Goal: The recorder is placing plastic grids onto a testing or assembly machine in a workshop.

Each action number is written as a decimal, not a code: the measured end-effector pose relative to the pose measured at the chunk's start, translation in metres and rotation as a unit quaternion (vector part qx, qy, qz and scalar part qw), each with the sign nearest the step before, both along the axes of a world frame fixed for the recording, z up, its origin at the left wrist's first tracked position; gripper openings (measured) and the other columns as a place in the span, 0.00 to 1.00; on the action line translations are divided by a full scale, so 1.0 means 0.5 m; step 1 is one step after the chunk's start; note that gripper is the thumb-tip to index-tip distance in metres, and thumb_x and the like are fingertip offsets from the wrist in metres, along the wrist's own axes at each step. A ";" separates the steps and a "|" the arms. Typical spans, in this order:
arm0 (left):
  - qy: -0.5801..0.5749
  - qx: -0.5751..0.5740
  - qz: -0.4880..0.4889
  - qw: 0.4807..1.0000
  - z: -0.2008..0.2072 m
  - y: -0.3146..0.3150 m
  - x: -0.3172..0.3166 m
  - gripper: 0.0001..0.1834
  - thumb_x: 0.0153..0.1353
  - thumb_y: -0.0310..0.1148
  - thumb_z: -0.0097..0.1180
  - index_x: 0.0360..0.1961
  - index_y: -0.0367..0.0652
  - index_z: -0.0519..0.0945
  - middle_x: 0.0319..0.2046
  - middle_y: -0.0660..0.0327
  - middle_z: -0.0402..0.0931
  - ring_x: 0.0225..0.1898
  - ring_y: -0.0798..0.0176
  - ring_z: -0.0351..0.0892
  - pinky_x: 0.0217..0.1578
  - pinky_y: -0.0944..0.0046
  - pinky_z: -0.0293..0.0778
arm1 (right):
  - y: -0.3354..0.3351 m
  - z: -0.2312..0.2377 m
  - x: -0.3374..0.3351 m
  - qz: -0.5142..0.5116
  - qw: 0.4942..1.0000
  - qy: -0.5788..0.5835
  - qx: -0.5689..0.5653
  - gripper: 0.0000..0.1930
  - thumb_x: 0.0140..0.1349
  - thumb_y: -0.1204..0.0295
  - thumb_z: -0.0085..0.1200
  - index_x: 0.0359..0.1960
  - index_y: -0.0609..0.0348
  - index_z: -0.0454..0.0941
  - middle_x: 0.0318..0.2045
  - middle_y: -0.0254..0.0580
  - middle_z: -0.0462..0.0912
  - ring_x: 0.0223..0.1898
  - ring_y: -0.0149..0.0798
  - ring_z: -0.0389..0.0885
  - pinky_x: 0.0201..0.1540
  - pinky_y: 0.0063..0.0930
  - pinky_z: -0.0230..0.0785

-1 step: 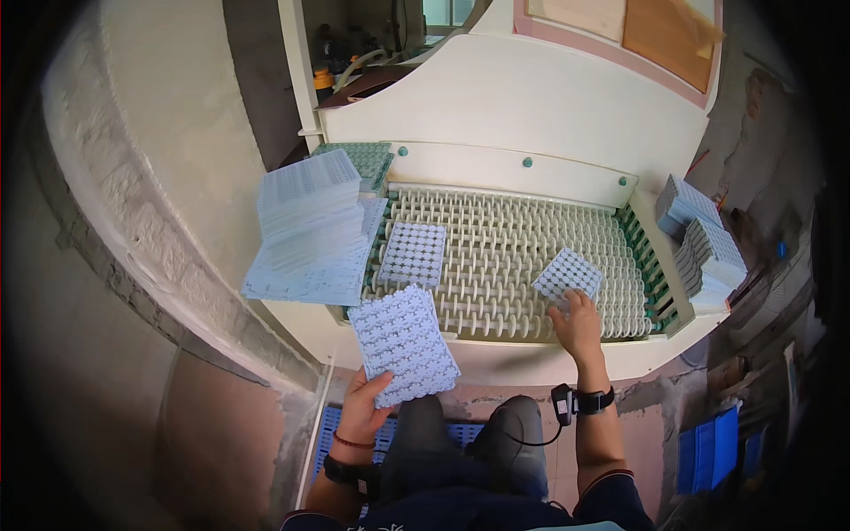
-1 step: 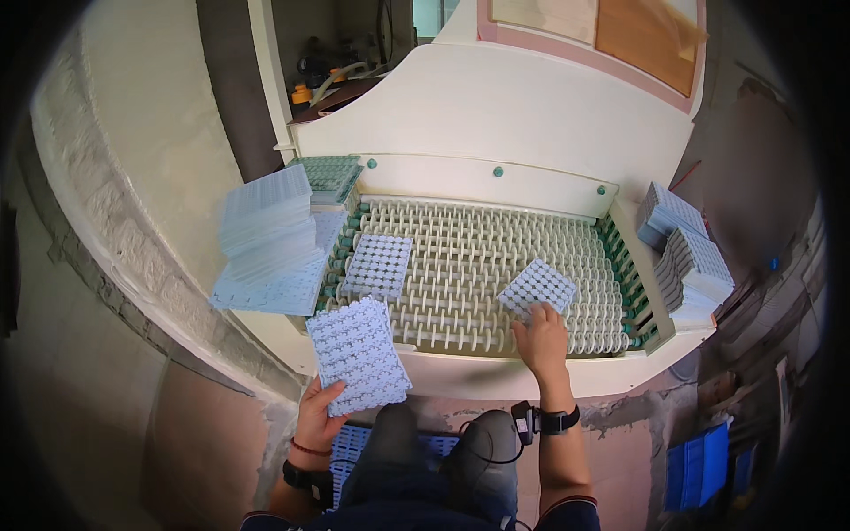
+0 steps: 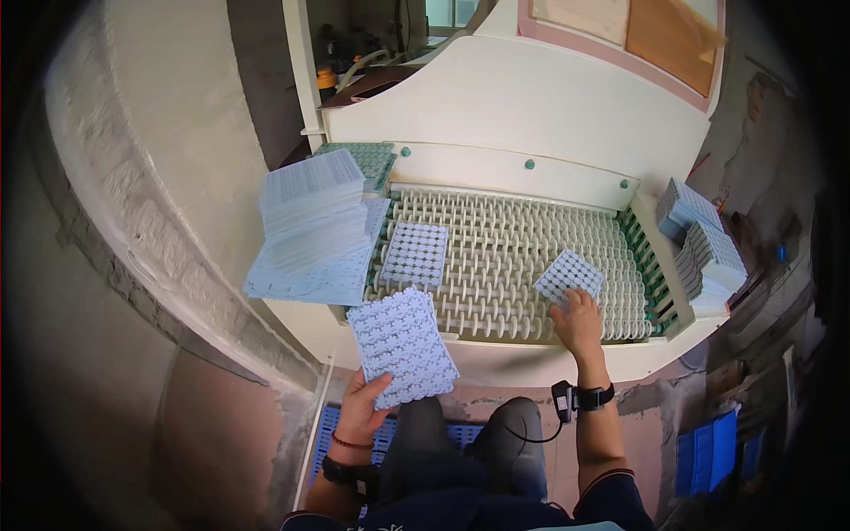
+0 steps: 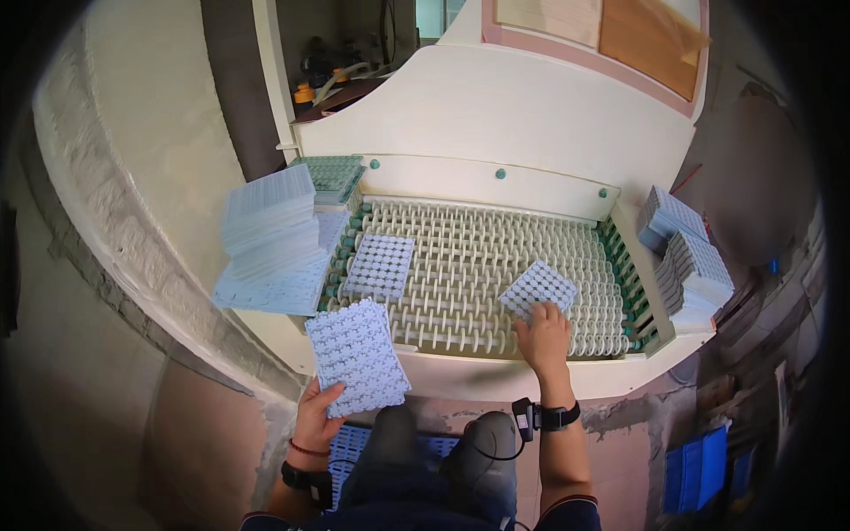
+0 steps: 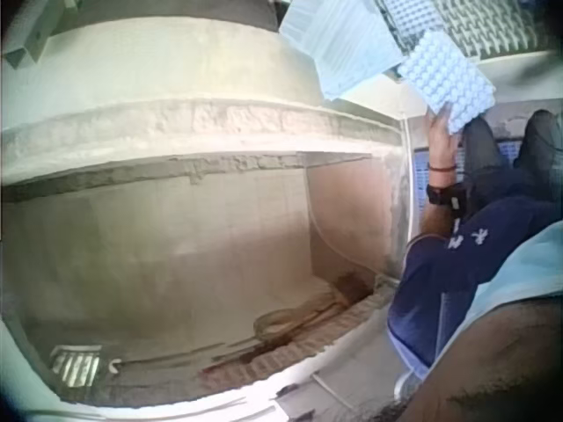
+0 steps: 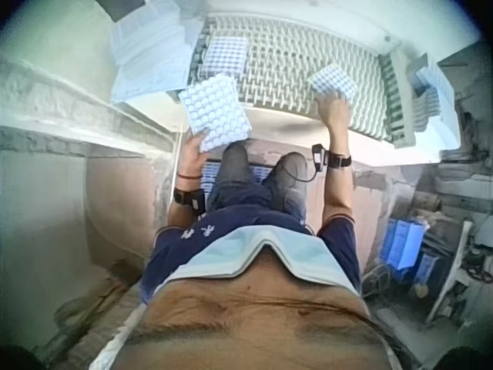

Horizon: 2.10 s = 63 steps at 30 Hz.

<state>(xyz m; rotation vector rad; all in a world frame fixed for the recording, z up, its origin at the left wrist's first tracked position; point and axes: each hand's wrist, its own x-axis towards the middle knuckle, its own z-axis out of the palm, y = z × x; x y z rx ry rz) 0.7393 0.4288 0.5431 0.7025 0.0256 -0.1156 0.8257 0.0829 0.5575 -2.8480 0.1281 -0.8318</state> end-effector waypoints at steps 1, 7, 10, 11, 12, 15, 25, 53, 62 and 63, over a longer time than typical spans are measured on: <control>-0.005 0.006 0.003 1.000 -0.004 0.005 -0.002 0.18 0.55 0.20 0.47 0.48 0.34 0.69 0.44 0.54 0.73 0.45 0.58 0.74 0.44 0.60 0.72 | -0.002 -0.010 0.015 0.003 1.000 0.000 -0.004 0.18 0.52 0.62 0.53 0.39 0.64 0.73 0.43 0.55 0.74 0.48 0.49 0.71 0.50 0.43 0.60; -0.003 0.026 -0.020 0.999 -0.025 0.024 -0.012 0.17 0.55 0.22 0.50 0.47 0.33 0.70 0.42 0.54 0.74 0.43 0.60 0.75 0.43 0.61 0.72 | 0.060 0.016 0.058 0.047 0.984 0.169 0.043 0.18 0.53 0.64 0.49 0.42 0.62 0.71 0.45 0.53 0.71 0.50 0.52 0.67 0.52 0.47 0.56; 0.009 0.045 -0.024 0.999 -0.031 0.020 -0.010 0.17 0.56 0.25 0.49 0.48 0.32 0.70 0.42 0.54 0.74 0.42 0.60 0.75 0.42 0.61 0.72 | 0.113 0.005 0.070 0.142 0.977 0.150 0.053 0.17 0.54 0.64 0.49 0.42 0.62 0.71 0.47 0.54 0.70 0.52 0.54 0.65 0.54 0.47 0.55; 0.009 0.045 -0.025 0.999 -0.028 0.017 -0.009 0.17 0.56 0.25 0.49 0.48 0.32 0.70 0.42 0.54 0.74 0.42 0.60 0.75 0.42 0.61 0.72 | 0.136 0.005 0.071 0.168 0.976 0.137 0.028 0.17 0.54 0.64 0.49 0.42 0.62 0.71 0.46 0.54 0.70 0.53 0.54 0.65 0.54 0.47 0.54; 0.025 0.020 -0.020 0.999 -0.024 0.012 -0.009 0.17 0.57 0.27 0.49 0.47 0.32 0.70 0.42 0.54 0.74 0.42 0.60 0.75 0.42 0.61 0.72 | 0.150 0.004 0.071 0.193 0.973 0.124 0.002 0.17 0.54 0.64 0.49 0.42 0.62 0.71 0.46 0.55 0.70 0.53 0.54 0.65 0.55 0.47 0.54; 0.062 -0.009 -0.012 0.998 -0.033 0.017 -0.009 0.17 0.58 0.29 0.47 0.47 0.32 0.70 0.42 0.54 0.74 0.42 0.59 0.75 0.42 0.61 0.72 | 0.159 0.003 0.065 0.220 0.973 0.072 0.000 0.17 0.54 0.66 0.50 0.44 0.63 0.71 0.47 0.55 0.70 0.51 0.55 0.67 0.52 0.47 0.57; 0.028 0.041 -0.022 0.999 -0.029 -0.007 -0.007 0.16 0.59 0.26 0.46 0.48 0.33 0.69 0.41 0.55 0.75 0.41 0.60 0.76 0.41 0.62 0.73 | 0.229 0.012 -0.105 0.290 0.729 0.348 0.514 0.09 0.55 0.70 0.55 0.30 0.65 0.76 0.18 0.31 0.75 0.18 0.21 0.72 0.20 0.13 0.63; 0.048 0.037 -0.049 0.997 -0.046 -0.040 -0.010 0.16 0.59 0.28 0.45 0.48 0.33 0.69 0.41 0.55 0.74 0.41 0.59 0.76 0.41 0.61 0.73 | 0.182 -0.010 -0.159 0.278 0.681 0.340 0.585 0.11 0.53 0.70 0.58 0.34 0.66 0.76 0.21 0.34 0.77 0.19 0.22 0.73 0.19 0.15 0.64; 0.029 0.026 -0.050 0.998 -0.038 -0.025 -0.022 0.14 0.60 0.26 0.46 0.46 0.33 0.70 0.42 0.55 0.74 0.41 0.60 0.75 0.41 0.61 0.72 | 0.023 0.015 -0.100 0.184 0.728 0.105 0.652 0.08 0.57 0.70 0.53 0.28 0.64 0.76 0.16 0.35 0.75 0.12 0.25 0.70 0.14 0.17 0.64; 0.031 0.027 -0.046 0.998 -0.044 -0.017 -0.023 0.14 0.60 0.26 0.46 0.46 0.33 0.71 0.41 0.55 0.74 0.41 0.60 0.75 0.41 0.61 0.73 | -0.021 0.023 -0.083 0.153 0.750 0.042 0.642 0.08 0.57 0.70 0.53 0.28 0.64 0.76 0.15 0.35 0.74 0.11 0.24 0.69 0.13 0.16 0.62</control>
